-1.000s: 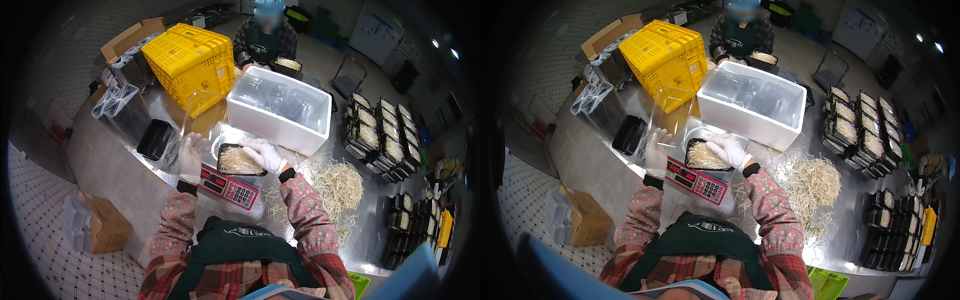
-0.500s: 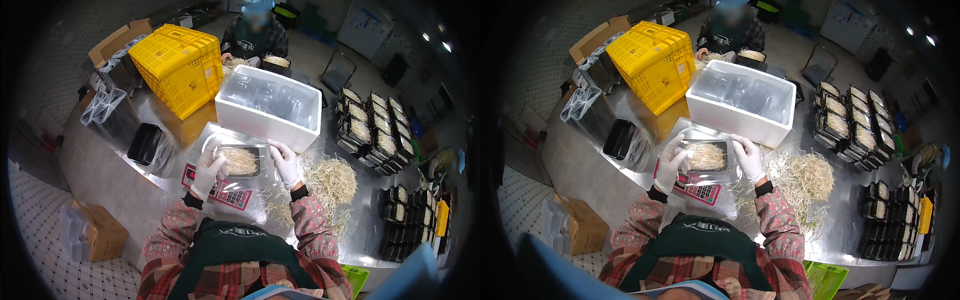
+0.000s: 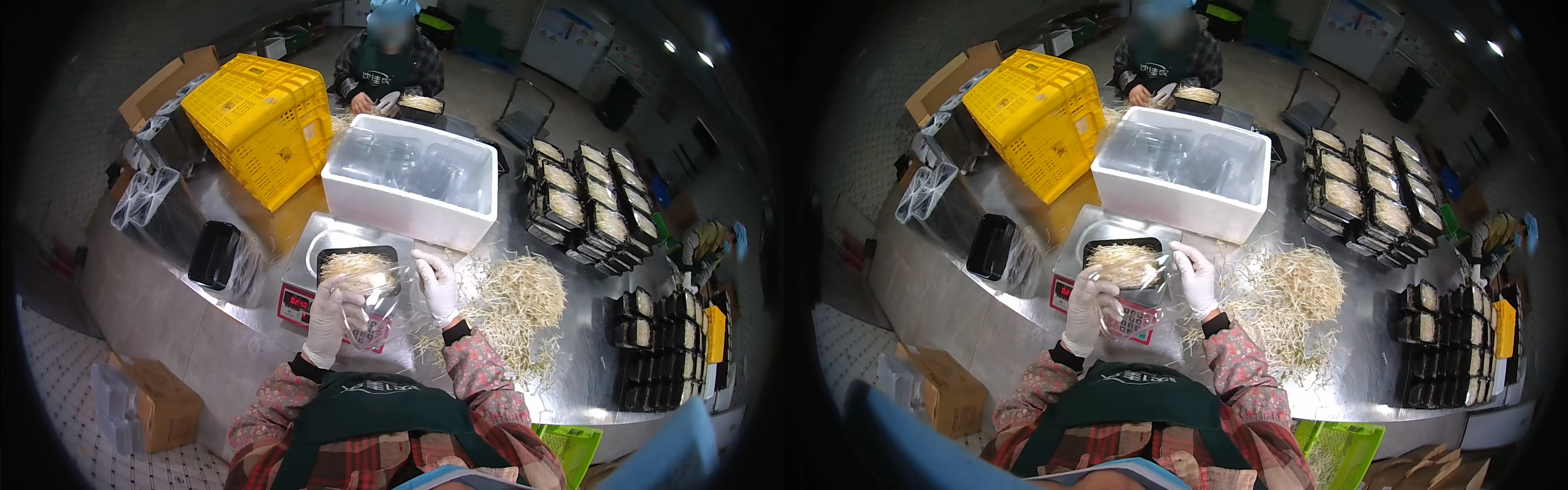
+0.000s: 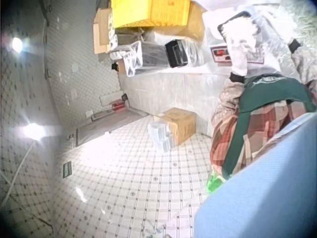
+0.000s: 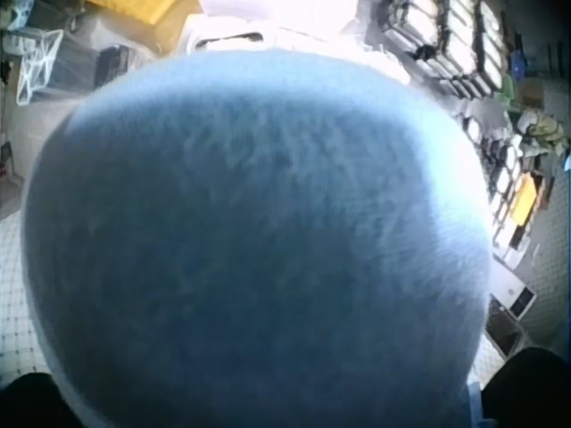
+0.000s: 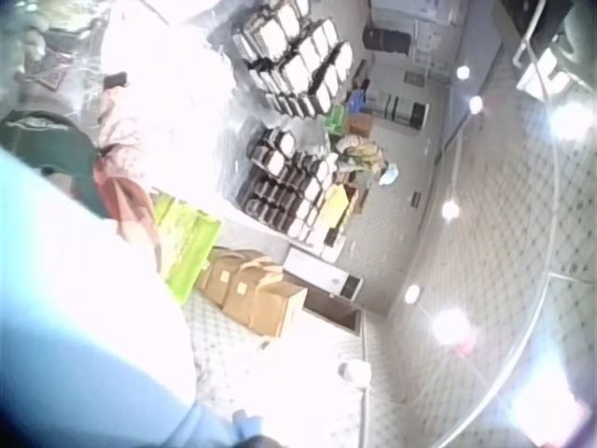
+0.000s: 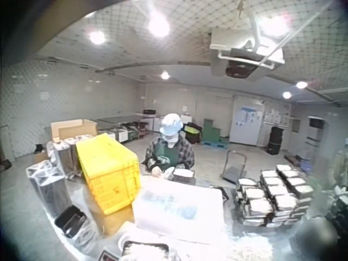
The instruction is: The person portions bean sprouts by hand into black plastic trays placed on a digital scale, then stacks the filled trays on the table. The person also moves a green crate of sprouts and refills the pile on the table.
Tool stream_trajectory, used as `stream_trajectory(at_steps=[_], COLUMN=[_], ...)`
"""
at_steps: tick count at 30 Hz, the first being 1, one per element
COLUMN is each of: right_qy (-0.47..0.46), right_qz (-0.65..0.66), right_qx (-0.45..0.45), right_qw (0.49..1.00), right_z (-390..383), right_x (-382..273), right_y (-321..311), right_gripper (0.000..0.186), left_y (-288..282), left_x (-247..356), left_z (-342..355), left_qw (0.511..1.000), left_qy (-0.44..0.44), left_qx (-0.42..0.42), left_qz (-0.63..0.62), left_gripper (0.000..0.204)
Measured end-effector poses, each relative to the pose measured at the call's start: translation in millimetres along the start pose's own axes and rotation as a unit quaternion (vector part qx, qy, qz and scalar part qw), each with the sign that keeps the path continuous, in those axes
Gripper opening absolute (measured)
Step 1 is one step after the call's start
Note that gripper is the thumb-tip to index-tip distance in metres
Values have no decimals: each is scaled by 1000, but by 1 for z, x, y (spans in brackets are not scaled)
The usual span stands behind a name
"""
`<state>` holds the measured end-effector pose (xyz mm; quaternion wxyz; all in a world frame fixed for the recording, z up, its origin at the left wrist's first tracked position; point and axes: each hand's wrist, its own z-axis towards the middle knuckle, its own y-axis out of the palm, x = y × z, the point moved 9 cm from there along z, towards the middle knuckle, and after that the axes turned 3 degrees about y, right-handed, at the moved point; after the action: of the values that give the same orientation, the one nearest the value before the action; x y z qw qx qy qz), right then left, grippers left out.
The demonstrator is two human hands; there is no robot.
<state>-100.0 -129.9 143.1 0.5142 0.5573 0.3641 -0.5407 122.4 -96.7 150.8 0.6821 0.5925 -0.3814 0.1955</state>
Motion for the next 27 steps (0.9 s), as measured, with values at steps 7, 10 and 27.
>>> stream_trajectory(at_steps=[7,10,27], right_qy=[92,77,-146], right_qz=[54,94,-278], right_qx=[-52,-58,228], right_qw=[993,991,922], right_z=[-14,-12,160], right_x=[13,18,-40], right_y=[27,27,-131], right_gripper=[22,21,48], left_y=[-6,-4,-71], left_x=[-2,-2,102], left_z=[-30,-32,-21], left_qw=[995,997,935], left_qy=[40,45,182], left_qx=[15,19,210], left_qz=[-90,-58,222], left_gripper=[36,33,25])
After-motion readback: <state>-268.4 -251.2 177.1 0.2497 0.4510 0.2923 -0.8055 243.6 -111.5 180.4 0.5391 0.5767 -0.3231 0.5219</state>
